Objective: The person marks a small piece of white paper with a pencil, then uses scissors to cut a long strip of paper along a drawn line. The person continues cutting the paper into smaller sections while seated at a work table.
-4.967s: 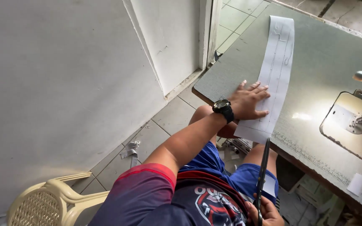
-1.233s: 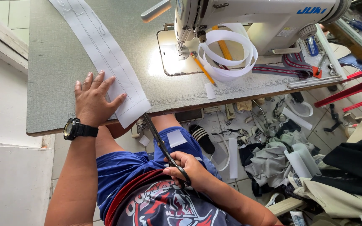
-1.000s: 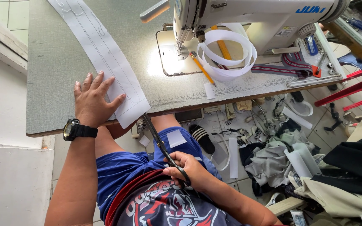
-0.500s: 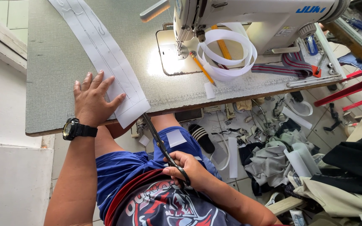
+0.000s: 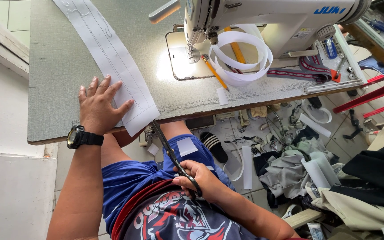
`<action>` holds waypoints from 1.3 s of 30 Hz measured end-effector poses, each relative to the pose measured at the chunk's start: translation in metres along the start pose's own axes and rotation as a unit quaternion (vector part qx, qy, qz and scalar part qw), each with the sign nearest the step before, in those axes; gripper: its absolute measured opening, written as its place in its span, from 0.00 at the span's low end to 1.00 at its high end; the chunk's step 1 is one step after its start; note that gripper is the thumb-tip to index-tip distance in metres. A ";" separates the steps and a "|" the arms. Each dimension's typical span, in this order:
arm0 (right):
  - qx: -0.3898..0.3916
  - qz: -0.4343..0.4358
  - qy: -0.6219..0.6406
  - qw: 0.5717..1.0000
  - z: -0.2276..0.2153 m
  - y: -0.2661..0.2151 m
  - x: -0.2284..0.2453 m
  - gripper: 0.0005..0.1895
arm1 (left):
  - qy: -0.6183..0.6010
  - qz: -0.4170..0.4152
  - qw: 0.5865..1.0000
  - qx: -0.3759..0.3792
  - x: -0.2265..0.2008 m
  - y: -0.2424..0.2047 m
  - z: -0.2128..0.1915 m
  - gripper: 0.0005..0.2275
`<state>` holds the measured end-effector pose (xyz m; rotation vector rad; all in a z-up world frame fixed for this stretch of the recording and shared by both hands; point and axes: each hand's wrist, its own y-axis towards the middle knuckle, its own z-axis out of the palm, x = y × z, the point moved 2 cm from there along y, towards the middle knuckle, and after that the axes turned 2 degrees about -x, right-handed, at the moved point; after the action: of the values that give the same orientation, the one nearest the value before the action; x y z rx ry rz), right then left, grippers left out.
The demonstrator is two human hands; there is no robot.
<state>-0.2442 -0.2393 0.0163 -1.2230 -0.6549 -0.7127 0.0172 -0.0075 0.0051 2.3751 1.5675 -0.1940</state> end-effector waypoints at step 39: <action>-0.052 -0.022 -0.121 0.991 -0.005 0.005 -0.008 0.25 | -0.028 0.028 0.999 -0.026 0.005 -0.003 0.004 0.27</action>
<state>-0.2450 -0.2421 0.0056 -1.4092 -0.8563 -0.6472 0.0169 -0.0028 -0.0002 2.3504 1.4622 -0.2038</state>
